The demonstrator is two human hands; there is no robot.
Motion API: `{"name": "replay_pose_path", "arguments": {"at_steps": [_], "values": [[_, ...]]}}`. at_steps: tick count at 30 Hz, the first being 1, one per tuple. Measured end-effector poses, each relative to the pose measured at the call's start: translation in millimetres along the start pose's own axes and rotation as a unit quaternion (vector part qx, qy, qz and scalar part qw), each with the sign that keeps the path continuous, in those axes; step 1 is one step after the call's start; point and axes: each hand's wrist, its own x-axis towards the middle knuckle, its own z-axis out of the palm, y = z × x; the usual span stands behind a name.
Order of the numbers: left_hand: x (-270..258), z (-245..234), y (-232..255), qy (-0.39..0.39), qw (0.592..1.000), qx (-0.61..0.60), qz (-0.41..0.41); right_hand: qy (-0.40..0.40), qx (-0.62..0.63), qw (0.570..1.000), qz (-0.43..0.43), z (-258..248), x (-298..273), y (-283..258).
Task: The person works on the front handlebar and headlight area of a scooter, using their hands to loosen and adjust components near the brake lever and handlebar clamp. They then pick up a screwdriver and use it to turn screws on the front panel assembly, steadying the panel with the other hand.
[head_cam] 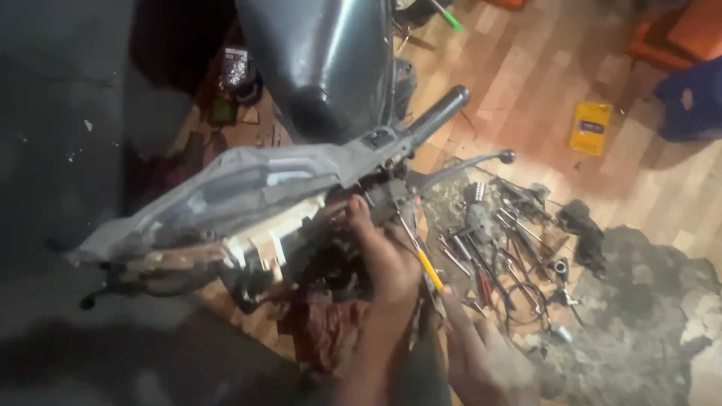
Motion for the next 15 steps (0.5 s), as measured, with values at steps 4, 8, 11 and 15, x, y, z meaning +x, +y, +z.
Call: {"name": "replay_pose_path", "arguments": {"at_steps": [4,8,11,15], "values": [[-3,0,2,0.03,0.999,-0.004,0.016,0.039,0.086,0.996,-0.006,16,-5,9],[9,-32,-8,-0.056,0.998,-0.033,-0.015,-0.029,0.3,0.947,0.109,20,5,24],[14,-39,-9,0.028,0.999,0.0,-0.024,-0.171,0.518,0.772,0.327,14,-8,41],[15,-26,0,-0.021,0.999,-0.027,-0.026,-0.295,0.631,0.616,0.367,42,-5,67]]}}
